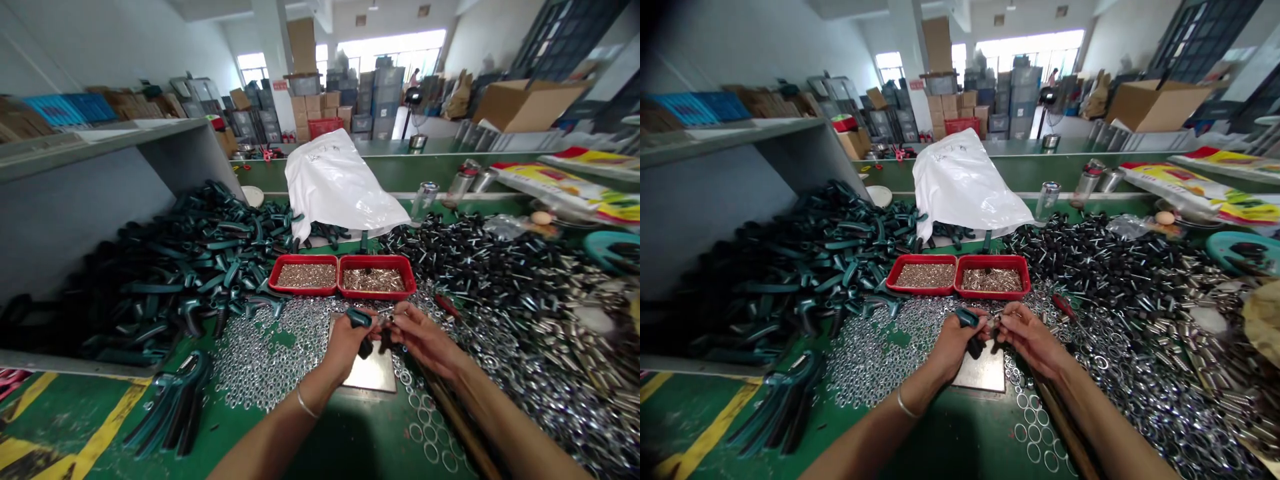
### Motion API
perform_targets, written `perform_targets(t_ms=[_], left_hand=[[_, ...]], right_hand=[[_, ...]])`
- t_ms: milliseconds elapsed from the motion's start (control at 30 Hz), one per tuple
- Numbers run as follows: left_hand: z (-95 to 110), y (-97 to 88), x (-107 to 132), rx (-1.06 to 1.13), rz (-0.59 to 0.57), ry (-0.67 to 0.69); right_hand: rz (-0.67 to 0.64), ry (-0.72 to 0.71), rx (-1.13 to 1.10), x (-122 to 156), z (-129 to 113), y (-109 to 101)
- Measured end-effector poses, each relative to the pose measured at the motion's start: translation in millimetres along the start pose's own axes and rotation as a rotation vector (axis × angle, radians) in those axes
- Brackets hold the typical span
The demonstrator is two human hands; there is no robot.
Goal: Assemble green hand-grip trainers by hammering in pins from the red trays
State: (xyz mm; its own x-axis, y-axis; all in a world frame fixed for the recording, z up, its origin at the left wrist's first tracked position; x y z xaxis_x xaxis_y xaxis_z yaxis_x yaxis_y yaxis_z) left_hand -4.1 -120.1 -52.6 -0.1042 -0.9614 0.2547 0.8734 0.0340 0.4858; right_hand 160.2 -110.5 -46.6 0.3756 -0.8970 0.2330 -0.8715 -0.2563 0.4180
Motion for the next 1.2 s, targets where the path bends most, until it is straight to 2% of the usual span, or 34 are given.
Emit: perform_targets(t_ms=[100,167,333,433,533,700,767,933,1033,1200], left_hand=[[-2.9,-0.1,2.1,-0.04,-0.011,0.018],[-4.5,-1.3,4.8,-0.043,-0.023,0.017],[-2.6,-1.5,13.1,-0.047,-0.064,-0.02],[3.5,-1.5,18.9,-0.06,-0.102,0.014],[8.8,-6.1,22.1,-0.18,-0.127,0.025],[10.6,-22.0,11.0,-0.306,-0.051,0.01],[8.1,-22.0,3.5,-0.324,-0.045,0.039],[-3.3,-5.2,-5.8,-0.379,0.053,0.085],[-7.6,4.5,-2.3,-0.297,0.07,0.074],[-9.5,4.3,4.7,-0.102,0.109,0.012]], right_hand=[[-0.076,0.021,0.083,4.4,-4.3,12.5],[-0.079,0.045,0.099,6.0,-5.7,15.1],[-0.047,0.12,0.034,8.6,-4.2,14.2],[-0.074,0.172,0.006,11.3,-1.0,14.2],[-0.077,0.19,0.084,12.6,1.7,11.5],[0.119,-0.018,0.391,12.6,-9.5,2.3],[0.145,-0.07,0.459,12.6,-13.1,3.7],[0.271,-0.182,0.406,13.1,-11.8,19.1],[0.39,-0.237,0.387,16.9,-7.2,33.6],[0.448,-0.266,0.354,22.8,4.0,52.1]])
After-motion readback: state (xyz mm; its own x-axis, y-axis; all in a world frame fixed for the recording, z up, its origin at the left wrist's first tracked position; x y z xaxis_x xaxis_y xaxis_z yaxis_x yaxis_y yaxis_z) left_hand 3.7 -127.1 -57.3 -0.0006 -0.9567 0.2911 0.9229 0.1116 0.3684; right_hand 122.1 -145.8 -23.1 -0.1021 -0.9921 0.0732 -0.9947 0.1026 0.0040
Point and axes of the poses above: each hand's wrist, its own x-axis away from the middle knuckle, its own y-axis out of the palm, z = x × y, the point moved 3 cm from there along -x, towards the middle knuckle, and after that the axes turned 6 degrees about x, right-handed, at the moved point
